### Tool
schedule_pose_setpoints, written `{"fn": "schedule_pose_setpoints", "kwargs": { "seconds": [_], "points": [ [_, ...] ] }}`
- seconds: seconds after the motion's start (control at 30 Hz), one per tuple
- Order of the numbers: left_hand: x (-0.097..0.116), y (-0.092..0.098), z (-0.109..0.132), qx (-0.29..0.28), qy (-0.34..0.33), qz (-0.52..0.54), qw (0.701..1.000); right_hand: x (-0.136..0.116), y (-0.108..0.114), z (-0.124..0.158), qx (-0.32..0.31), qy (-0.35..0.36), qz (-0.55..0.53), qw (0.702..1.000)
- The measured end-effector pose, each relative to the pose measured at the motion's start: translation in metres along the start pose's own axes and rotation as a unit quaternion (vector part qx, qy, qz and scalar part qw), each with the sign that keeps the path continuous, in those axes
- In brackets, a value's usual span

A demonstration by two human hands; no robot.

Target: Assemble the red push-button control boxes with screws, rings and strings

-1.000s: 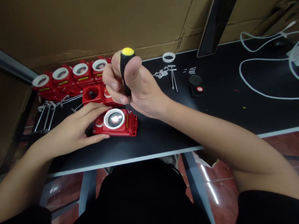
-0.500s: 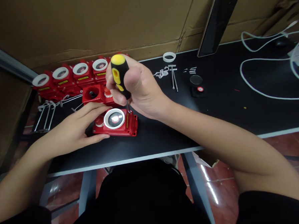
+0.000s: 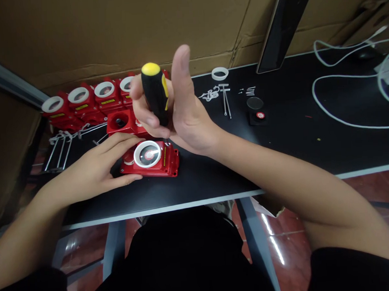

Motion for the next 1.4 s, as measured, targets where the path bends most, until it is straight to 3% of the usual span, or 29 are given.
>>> {"fn": "schedule_pose_setpoints", "kwargs": {
  "seconds": [0.17, 0.63, 0.9, 1.13, 1.27, 1.4],
  "points": [
    [-0.0003, -0.0003, -0.0005, 0.002, -0.007, -0.005, 1.000, -0.0028, 0.0006, 0.0022, -0.004, 0.042, 0.002, 0.999],
    [0.0000, -0.0006, -0.0007, 0.000, -0.003, -0.007, 1.000, -0.0055, -0.0007, 0.0014, -0.055, 0.004, -0.011, 0.998],
    [-0.0008, -0.0009, 0.0002, 0.005, -0.005, -0.005, 1.000, -0.0015, -0.0011, 0.0020, -0.048, 0.043, 0.008, 0.998],
    [-0.0001, -0.0014, -0.0005, 0.007, -0.018, -0.010, 1.000, -0.0013, -0.0019, -0.0030, -0.025, -0.019, 0.003, 1.000],
    [0.0003, -0.0002, 0.0002, 0.010, -0.023, -0.014, 1.000, -0.0036, 0.0012, -0.0009, -0.059, 0.002, -0.024, 0.998],
    [-0.0005, -0.0012, 0.0006, 0.008, -0.027, -0.021, 0.999, -0.0049, 0.0049, 0.0016, -0.053, -0.010, -0.025, 0.998]
  ]
}}
Point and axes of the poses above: each hand's wrist, its own z-axis away from the middle knuckle, its own y-axis out of the back of the hand, x = y × z, the point moved 5 cm from there along -z, towards the middle knuckle, and after that the axes turned 1 degree about -z, right-handed, at the moved point
